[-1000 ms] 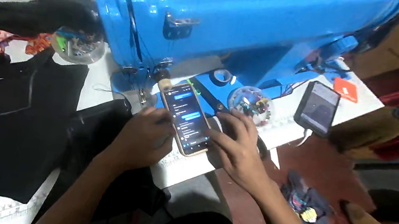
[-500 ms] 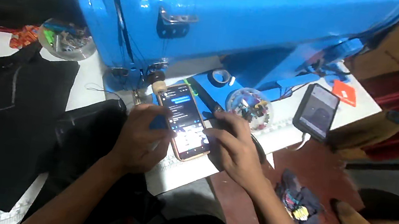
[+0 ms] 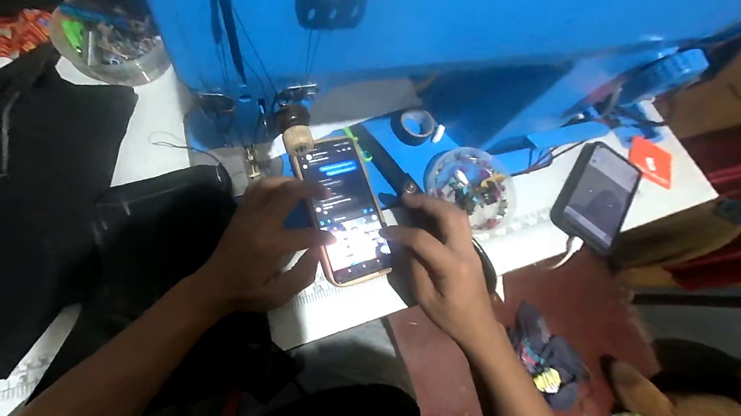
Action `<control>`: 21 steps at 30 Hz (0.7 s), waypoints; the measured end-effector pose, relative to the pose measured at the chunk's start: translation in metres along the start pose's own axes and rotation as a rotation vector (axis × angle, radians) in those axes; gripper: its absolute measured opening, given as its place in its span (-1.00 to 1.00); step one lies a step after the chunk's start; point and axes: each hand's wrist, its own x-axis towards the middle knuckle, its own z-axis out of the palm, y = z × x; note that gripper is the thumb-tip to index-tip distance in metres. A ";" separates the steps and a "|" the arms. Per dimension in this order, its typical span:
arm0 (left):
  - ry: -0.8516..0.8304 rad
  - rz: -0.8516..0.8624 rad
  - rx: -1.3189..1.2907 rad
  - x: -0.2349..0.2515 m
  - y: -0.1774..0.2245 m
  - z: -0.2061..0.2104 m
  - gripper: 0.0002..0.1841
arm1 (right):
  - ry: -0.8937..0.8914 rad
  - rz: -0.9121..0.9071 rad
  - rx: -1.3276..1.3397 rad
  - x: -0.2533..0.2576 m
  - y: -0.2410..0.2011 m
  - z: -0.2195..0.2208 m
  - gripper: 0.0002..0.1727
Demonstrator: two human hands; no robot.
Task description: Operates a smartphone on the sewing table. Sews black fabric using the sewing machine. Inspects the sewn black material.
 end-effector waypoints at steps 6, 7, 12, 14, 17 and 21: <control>0.002 0.004 -0.008 0.000 0.000 -0.001 -0.64 | -0.003 -0.002 -0.005 0.000 0.000 0.000 -0.68; 0.002 0.003 -0.012 0.000 0.000 -0.001 -0.64 | -0.003 -0.006 -0.002 0.000 0.000 0.001 -0.68; -0.011 -0.001 -0.009 0.001 0.000 -0.001 -0.64 | -0.007 -0.038 0.008 0.000 0.002 0.001 -0.69; -0.016 -0.001 -0.013 0.001 -0.001 -0.001 -0.63 | -0.018 -0.047 0.008 0.000 0.002 0.001 -0.69; -0.019 -0.003 -0.014 0.002 0.000 -0.002 -0.63 | -0.027 -0.070 0.014 0.000 0.003 0.000 -0.68; -0.016 0.006 -0.032 0.001 0.001 -0.002 -0.63 | -0.027 -0.076 0.019 -0.001 0.004 0.000 -0.69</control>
